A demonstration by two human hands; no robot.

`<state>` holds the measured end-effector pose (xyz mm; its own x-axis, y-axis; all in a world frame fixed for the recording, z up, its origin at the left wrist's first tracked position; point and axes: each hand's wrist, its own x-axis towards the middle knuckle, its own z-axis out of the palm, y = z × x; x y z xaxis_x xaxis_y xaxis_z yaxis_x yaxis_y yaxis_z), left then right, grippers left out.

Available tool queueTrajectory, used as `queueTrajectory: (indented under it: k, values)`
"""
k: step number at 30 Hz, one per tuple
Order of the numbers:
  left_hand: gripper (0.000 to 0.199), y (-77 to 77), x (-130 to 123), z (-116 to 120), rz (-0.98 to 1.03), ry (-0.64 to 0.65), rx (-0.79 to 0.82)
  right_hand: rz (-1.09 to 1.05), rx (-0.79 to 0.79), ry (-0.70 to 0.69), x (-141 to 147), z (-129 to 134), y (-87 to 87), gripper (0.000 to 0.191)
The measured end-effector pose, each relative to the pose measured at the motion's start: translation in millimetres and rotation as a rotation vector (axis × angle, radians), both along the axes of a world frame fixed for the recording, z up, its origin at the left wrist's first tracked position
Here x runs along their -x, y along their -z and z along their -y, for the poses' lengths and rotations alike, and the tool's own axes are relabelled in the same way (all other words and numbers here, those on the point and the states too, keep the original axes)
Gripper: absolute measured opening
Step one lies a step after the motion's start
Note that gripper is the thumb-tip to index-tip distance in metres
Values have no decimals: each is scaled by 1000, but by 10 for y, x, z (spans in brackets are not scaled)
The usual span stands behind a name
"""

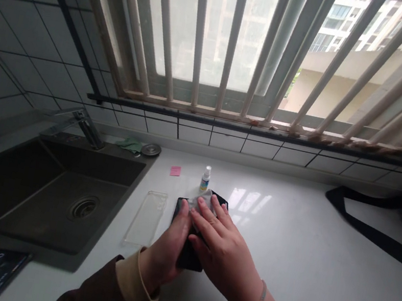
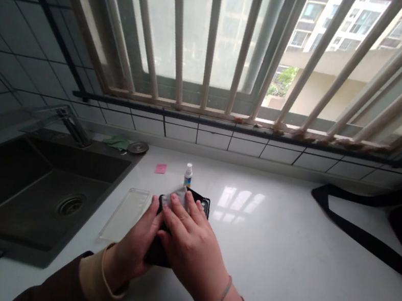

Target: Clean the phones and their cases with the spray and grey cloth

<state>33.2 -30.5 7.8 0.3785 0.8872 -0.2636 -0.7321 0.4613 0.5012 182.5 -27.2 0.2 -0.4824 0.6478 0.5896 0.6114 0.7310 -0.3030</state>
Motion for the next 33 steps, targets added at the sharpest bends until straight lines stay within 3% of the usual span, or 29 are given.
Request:
queueTrajectory:
  k: [4, 11, 18, 24, 33]
  values:
    - [52, 20, -32, 63, -118, 47, -27, -64, -32, 93, -37, -21, -6, 47]
    - [67, -43, 40, 51, -336, 206, -140, -200, -73, 250, -113, -56, 2, 47]
    - [63, -87, 54, 2, -268, 126, -96, -259, -27, 358, -190, -97, 6, 35]
    - [54, -45, 49, -28, -277, 73, -102, -377, 54, 323, -189, -72, -42, 33]
    - [34, 59, 145, -159, -260, -204, 5, -411, 183, 31, -47, 14, -43, 33]
